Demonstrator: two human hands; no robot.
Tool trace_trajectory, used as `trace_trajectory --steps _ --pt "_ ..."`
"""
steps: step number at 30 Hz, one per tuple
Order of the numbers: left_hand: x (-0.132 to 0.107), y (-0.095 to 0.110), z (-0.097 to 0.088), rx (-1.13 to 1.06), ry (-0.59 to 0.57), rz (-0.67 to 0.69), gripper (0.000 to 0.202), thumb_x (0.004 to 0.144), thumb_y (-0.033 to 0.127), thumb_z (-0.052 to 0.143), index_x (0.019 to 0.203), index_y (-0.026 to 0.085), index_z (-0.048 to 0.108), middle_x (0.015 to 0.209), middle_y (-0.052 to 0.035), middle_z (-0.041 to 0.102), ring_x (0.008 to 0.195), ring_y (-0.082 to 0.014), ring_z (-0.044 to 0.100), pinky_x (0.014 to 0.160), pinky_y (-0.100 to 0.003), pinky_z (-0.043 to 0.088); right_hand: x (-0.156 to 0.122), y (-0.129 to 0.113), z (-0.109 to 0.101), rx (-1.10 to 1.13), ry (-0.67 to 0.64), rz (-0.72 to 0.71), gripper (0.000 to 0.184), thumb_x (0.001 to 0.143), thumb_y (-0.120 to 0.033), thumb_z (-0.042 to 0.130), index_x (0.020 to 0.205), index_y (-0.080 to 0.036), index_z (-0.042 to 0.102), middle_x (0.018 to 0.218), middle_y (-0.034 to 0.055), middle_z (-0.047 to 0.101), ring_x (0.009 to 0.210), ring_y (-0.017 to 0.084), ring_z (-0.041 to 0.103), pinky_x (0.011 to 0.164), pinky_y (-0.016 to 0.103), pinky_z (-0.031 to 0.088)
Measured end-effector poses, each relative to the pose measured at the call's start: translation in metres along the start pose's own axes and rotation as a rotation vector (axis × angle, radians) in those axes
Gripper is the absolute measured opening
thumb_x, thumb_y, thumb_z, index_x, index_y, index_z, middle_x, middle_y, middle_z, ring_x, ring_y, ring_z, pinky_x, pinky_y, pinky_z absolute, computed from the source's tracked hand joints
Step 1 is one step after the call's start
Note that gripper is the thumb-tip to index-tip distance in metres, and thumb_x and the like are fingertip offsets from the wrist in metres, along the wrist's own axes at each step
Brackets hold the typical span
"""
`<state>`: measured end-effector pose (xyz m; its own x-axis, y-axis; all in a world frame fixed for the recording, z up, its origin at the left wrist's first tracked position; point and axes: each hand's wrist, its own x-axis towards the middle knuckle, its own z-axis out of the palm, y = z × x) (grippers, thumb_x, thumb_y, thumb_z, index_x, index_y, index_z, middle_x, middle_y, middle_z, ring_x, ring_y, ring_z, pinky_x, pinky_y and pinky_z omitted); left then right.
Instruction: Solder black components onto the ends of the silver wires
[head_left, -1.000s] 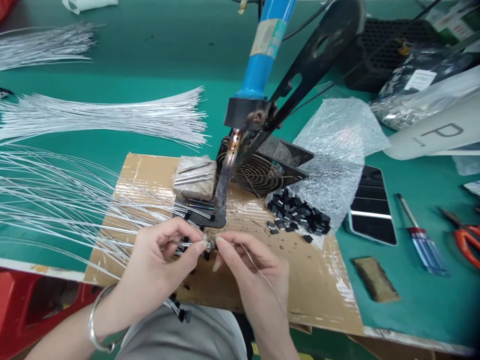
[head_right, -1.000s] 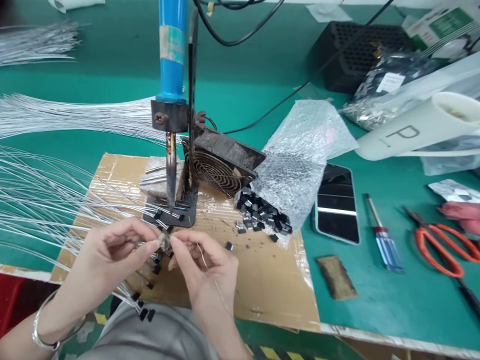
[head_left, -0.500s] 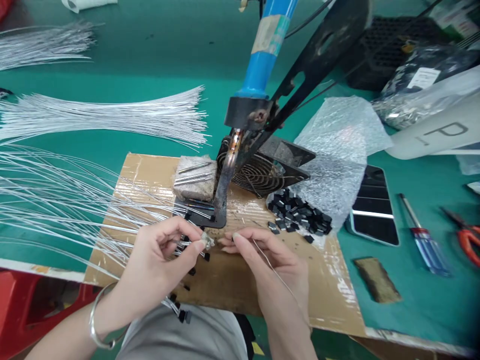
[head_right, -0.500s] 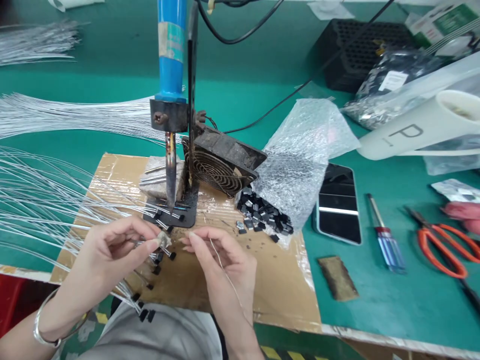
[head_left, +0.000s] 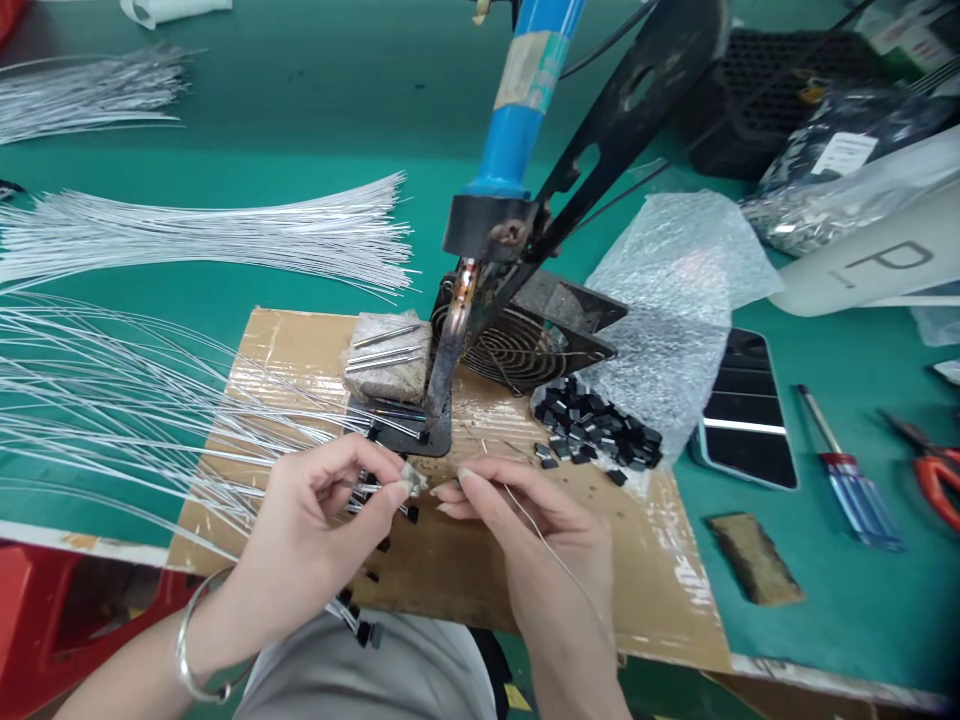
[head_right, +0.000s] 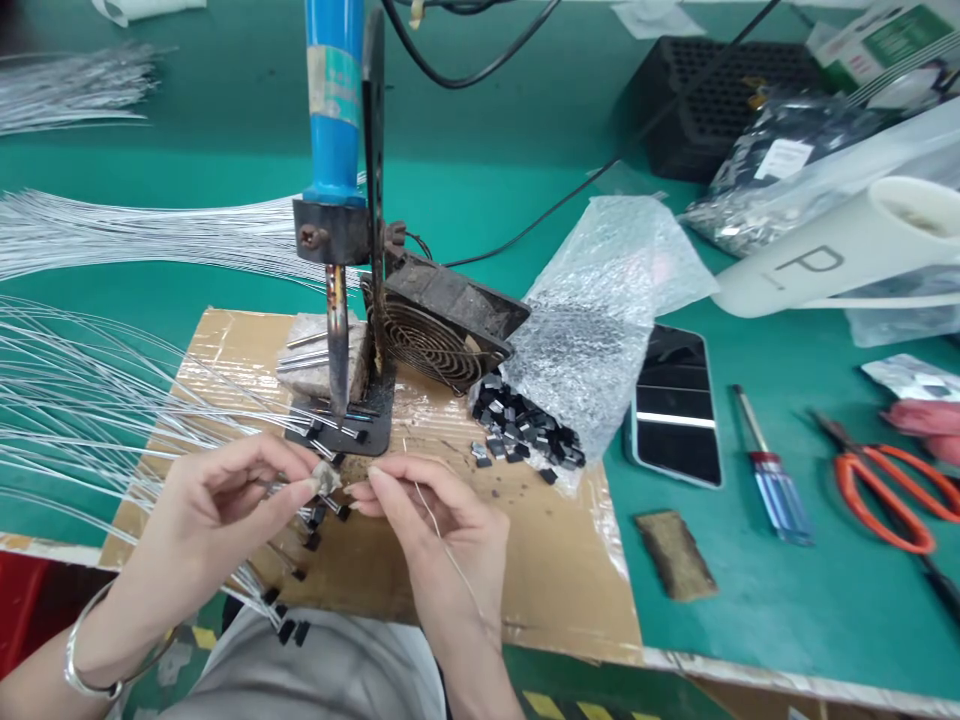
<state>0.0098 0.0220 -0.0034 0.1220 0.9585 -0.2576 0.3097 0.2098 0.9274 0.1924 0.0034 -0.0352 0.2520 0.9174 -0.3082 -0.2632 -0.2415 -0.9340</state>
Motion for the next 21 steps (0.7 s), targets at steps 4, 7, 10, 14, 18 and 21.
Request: trace_trajectory --steps 4,7,10,14,18,21 --pt "0.000 0.002 0.000 0.005 -0.012 0.006 0.012 0.093 0.025 0.067 0.083 0.021 0.072 0.090 -0.0044 0.077 0.079 -0.0167 0.070 0.057 -0.024 0.044 -0.003 -0.001 0.004 -0.020 0.006 0.009 0.006 0.083 -0.030 0.088 0.082 -0.026 0.084 0.074 0.0008 0.081 0.060 0.014 0.078 0.062 0.018 0.066" --pt "0.000 0.005 0.000 0.002 -0.018 0.014 0.012 0.093 0.025 0.067 0.082 0.020 0.072 0.092 -0.0048 0.077 0.078 -0.0165 0.070 0.057 -0.025 0.044 -0.007 -0.003 0.010 -0.024 -0.007 0.049 0.013 0.085 -0.035 0.086 0.081 -0.023 0.082 0.057 -0.0007 0.074 0.049 0.012 0.070 0.054 0.018 0.062" --pt "0.000 0.008 0.001 0.011 -0.040 0.005 0.012 0.091 0.025 0.066 0.081 0.020 0.071 0.086 -0.0052 0.076 0.077 -0.0181 0.071 0.057 -0.026 0.046 -0.013 -0.004 0.018 0.025 -0.001 0.087 0.018 0.084 -0.037 0.086 0.077 -0.022 0.080 0.051 -0.0014 0.070 0.044 0.011 0.065 0.048 0.018 0.057" --pt "0.000 0.011 0.002 0.040 -0.054 -0.011 0.013 0.090 0.026 0.064 0.080 0.020 0.070 0.082 -0.0057 0.075 0.080 -0.0204 0.072 0.059 -0.027 0.047 -0.019 -0.007 0.029 0.034 0.044 0.112 0.019 0.082 -0.036 0.087 0.073 -0.022 0.079 0.047 -0.0037 0.065 0.041 0.008 0.057 0.046 0.016 0.052" --pt "0.001 0.012 0.003 0.057 -0.050 -0.004 0.014 0.090 0.026 0.064 0.079 0.019 0.070 0.089 -0.0075 0.078 0.078 -0.0193 0.071 0.058 -0.027 0.046 -0.022 -0.009 0.033 0.015 0.072 0.095 0.018 0.081 -0.035 0.087 0.073 -0.022 0.077 0.047 -0.0047 0.064 0.040 0.008 0.056 0.046 0.017 0.051" --pt "0.001 0.012 0.003 0.051 -0.048 0.003 0.014 0.090 0.025 0.064 0.079 0.019 0.070 0.089 -0.0074 0.078 0.077 -0.0184 0.070 0.057 -0.027 0.045 -0.022 -0.007 0.033 0.001 0.074 0.073 0.017 0.082 -0.034 0.085 0.073 -0.022 0.077 0.048 -0.0048 0.064 0.041 0.008 0.057 0.046 0.017 0.052"
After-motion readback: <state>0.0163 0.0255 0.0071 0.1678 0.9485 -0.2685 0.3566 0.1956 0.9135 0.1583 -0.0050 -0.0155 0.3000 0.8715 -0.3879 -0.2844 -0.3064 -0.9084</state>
